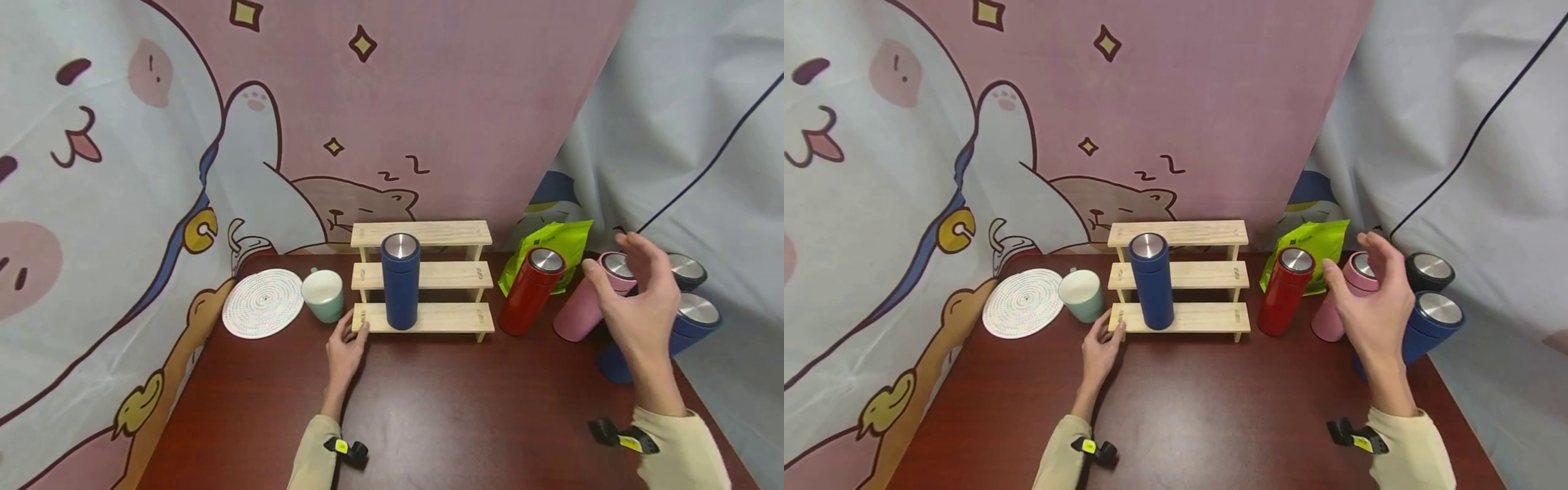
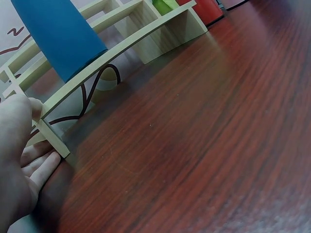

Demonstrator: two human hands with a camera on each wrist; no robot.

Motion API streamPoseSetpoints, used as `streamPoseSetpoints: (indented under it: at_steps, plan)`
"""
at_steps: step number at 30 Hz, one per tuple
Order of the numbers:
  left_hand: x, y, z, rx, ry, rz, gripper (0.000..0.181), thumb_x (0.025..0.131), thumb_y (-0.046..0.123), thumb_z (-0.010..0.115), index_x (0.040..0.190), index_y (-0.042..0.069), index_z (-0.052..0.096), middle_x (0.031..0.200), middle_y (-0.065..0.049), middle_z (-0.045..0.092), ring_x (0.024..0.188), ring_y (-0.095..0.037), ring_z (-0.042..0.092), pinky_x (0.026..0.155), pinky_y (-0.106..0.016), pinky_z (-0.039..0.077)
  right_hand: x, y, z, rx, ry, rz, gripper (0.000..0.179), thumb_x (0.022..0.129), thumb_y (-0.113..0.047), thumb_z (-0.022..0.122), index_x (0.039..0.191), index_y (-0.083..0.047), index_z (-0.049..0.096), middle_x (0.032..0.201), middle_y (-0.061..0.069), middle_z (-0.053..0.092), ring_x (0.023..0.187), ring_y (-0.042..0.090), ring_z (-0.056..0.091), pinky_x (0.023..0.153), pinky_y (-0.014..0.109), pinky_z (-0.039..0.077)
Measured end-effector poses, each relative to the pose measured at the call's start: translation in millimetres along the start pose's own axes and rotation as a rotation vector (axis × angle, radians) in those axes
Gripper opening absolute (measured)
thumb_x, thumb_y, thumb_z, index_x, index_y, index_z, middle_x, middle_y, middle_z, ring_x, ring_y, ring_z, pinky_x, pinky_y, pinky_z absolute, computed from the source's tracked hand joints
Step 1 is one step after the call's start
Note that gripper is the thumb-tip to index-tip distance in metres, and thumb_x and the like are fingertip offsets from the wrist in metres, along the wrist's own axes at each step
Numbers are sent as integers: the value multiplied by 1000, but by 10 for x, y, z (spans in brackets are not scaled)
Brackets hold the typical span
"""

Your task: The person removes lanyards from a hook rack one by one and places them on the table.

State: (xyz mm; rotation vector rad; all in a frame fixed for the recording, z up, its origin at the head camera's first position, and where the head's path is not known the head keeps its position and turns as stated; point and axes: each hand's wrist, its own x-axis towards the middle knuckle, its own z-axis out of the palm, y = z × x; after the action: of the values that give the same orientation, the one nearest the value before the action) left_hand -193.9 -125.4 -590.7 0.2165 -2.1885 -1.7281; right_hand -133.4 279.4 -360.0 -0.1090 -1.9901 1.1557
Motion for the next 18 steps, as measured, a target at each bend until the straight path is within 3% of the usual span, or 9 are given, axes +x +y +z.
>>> streamPoseSetpoints:
  at_steps: [5, 12, 18]
  plan:
    - [4, -14, 11, 1, 5, 11, 47, 91, 26, 78, 136, 17, 66, 115, -16, 75, 102, -27, 72, 90, -45, 60, -113, -138, 250, 11, -117, 3, 64, 83, -10, 82, 142, -13, 56, 137, 7, 63, 128, 5, 58, 112, 18, 43]
    - [8, -30, 25, 8, 13, 12, 46, 90, 25, 78, 135, 19, 66, 110, -15, 76, 102, -25, 73, 90, -42, 61, -262, -259, 598, 59, -228, -11, 68, 82, -10, 84, 144, -9, 54, 141, 11, 61, 132, 26, 57, 110, 13, 40]
    - [4, -17, 12, 5, 13, 9, 46, 91, 24, 78, 135, 19, 66, 109, -15, 77, 101, -24, 73, 90, -42, 61, -340, -351, 844, 143, -335, 2, 68, 84, -12, 82, 145, -10, 52, 142, 8, 61, 134, 23, 55, 112, 17, 41]
